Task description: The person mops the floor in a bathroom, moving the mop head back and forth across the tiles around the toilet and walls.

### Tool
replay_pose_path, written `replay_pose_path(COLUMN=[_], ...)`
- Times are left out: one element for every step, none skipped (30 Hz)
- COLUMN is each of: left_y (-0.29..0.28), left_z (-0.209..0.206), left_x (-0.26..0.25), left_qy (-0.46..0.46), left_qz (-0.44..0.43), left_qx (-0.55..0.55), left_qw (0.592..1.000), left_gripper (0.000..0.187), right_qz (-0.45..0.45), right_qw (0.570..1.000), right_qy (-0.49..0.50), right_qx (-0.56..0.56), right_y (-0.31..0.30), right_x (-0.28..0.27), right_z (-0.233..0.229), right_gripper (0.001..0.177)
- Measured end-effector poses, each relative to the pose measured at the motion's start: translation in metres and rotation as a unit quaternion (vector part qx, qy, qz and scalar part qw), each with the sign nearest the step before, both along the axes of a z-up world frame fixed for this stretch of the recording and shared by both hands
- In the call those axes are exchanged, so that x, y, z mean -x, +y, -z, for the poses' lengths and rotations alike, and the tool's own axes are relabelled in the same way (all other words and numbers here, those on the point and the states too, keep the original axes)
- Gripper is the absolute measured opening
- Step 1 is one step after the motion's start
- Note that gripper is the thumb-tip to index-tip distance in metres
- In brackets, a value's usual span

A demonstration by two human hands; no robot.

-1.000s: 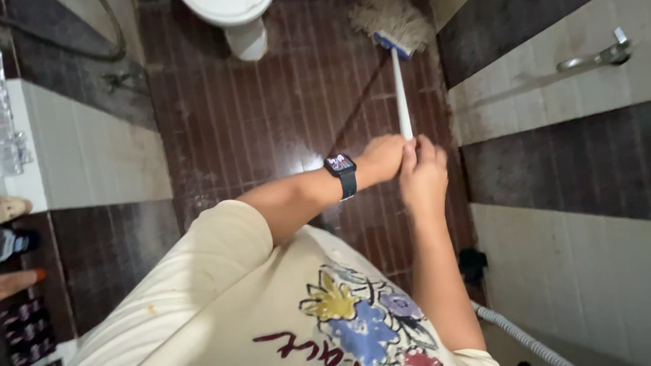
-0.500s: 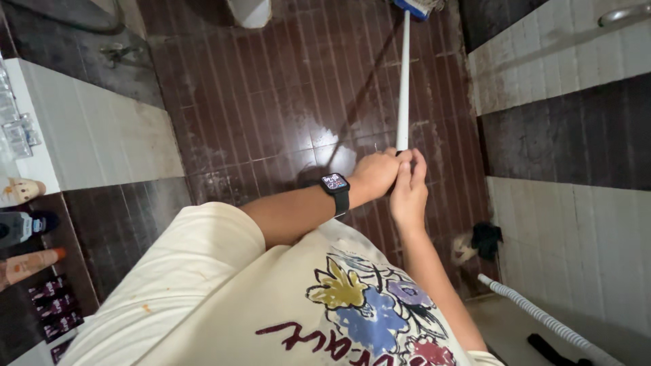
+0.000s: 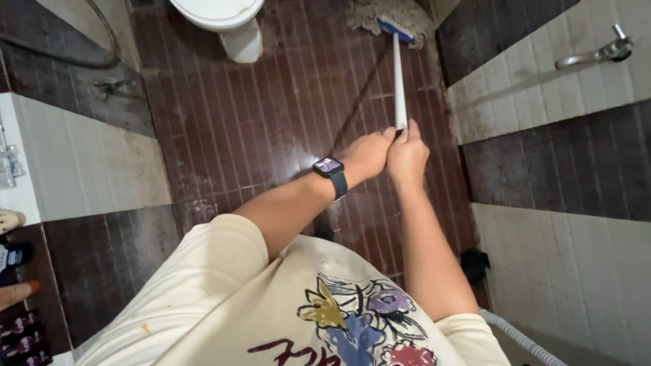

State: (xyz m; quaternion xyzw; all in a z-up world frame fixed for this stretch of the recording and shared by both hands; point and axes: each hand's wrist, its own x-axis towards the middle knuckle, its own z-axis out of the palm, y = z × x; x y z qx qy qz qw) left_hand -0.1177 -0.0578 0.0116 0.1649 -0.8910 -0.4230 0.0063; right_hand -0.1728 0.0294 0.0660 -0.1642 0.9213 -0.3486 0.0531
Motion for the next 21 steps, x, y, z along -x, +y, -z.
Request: replay_pose_path(left_y=[-0.001, -0.001, 0.001, 0.003, 0.006, 0.008, 0.012, 0.015, 0.018, 0.025, 0.031, 0.038, 0.044, 0.049, 0.054, 0.056, 0.060, 0.065, 0.068, 0.073, 0.074], left_z=[0.004, 0.009, 0.013, 0.015, 0.017, 0.019, 0.022, 0.026, 0.030, 0.034, 0.036, 0.037, 0.037, 0.037, 0.038, 0.038, 0.039, 0.040, 0.039, 0.038, 0.036], left_x=[0.000, -0.001, -0.002, -0.004, -0.004, -0.006, -0.010, -0.015, -0.020, -0.025, -0.030, -0.034, -0.038, -0.042, -0.045, -0.043, -0.043, -0.042, -0.041, -0.040, -0.038], left_qy=[0.026, 0.052, 0.078, 0.029, -0.016, -0.062, -0.065, -0.068, -0.072, -0.083, -0.093, -0.104, -0.114, -0.123, -0.135, -0.131, -0.129, -0.128, -0.128, -0.128, -0.126], left_qz=[-0.008, -0.016, -0.022, -0.062, -0.101, -0.136, -0.135, -0.134, -0.132, -0.134, -0.136, -0.138, -0.127, -0.115, -0.105, -0.097, -0.090, -0.083, -0.079, -0.075, -0.072], left_qx=[-0.027, -0.054, -0.082, -0.213, -0.339, -0.458, -0.491, -0.524, -0.555, -0.560, -0.565, -0.569, -0.560, -0.551, -0.543, -0.539, -0.537, -0.534, -0.539, -0.544, -0.547], left_qw=[0.999, 0.997, 0.993, 0.975, 0.935, 0.876, 0.858, 0.838, 0.818, 0.813, 0.809, 0.804, 0.811, 0.817, 0.822, 0.826, 0.829, 0.832, 0.829, 0.826, 0.824], left_gripper=[0.024, 0.023, 0.024, 0.026, 0.029, 0.032, 0.032, 0.031, 0.032, 0.032, 0.033, 0.033, 0.033, 0.032, 0.032, 0.032, 0.031, 0.031, 0.031, 0.030, 0.030], right_qz=[0.000, -0.010, -0.020, -0.029, -0.042, -0.054, -0.067, -0.060, -0.053, -0.059, -0.067, -0.069, -0.072, -0.069, -0.067, -0.067, -0.067, -0.060, -0.053, -0.043, -0.035], right_qw=[1.000, 1.000, 0.999, 0.997, 0.994, 0.989, 0.981, 0.971, 0.959, 0.963, 0.968, 0.974, 0.980, 0.978, 0.975, 0.969, 0.961, 0.961, 0.962, 0.954, 0.945], right_qy=[0.010, -0.016, -0.043, -0.070, -0.059, -0.049, -0.041, -0.073, -0.105, -0.113, -0.121, -0.112, -0.103, -0.112, -0.123, -0.145, -0.171, -0.184, -0.196, -0.215, -0.234], right_qx=[0.020, 0.004, -0.011, -0.027, -0.077, -0.127, -0.179, -0.219, -0.258, -0.235, -0.212, -0.184, -0.156, -0.162, -0.170, -0.188, -0.208, -0.196, -0.183, -0.204, -0.225], right_y=[-0.003, -0.002, 0.003, 0.008, 0.013, 0.021, 0.034, 0.047, 0.061, 0.077, 0.094, 0.114, 0.130, 0.143, 0.156, 0.167, 0.182, 0.195, 0.207, 0.222, 0.234], right_x=[0.003, 0.005, 0.008, 0.010, 0.013, 0.015, 0.015, 0.016, 0.015, 0.010, 0.004, -0.010, -0.030, -0.053, -0.078, -0.099, -0.119, -0.135, -0.148, -0.159, -0.165], right_z=[-0.008, -0.015, -0.022, -0.023, -0.018, -0.007, 0.011, 0.034, 0.059, 0.083, 0.103, 0.118, 0.127, 0.131, 0.130, 0.125, 0.118, 0.111, 0.104, 0.096, 0.089], right_gripper=[0.041, 0.040, 0.039, 0.039, 0.038, 0.036, 0.034, 0.031, 0.028, 0.028, 0.028, 0.031, 0.035, 0.040, 0.047, 0.050, 0.053, 0.060, 0.066, 0.067, 0.069])
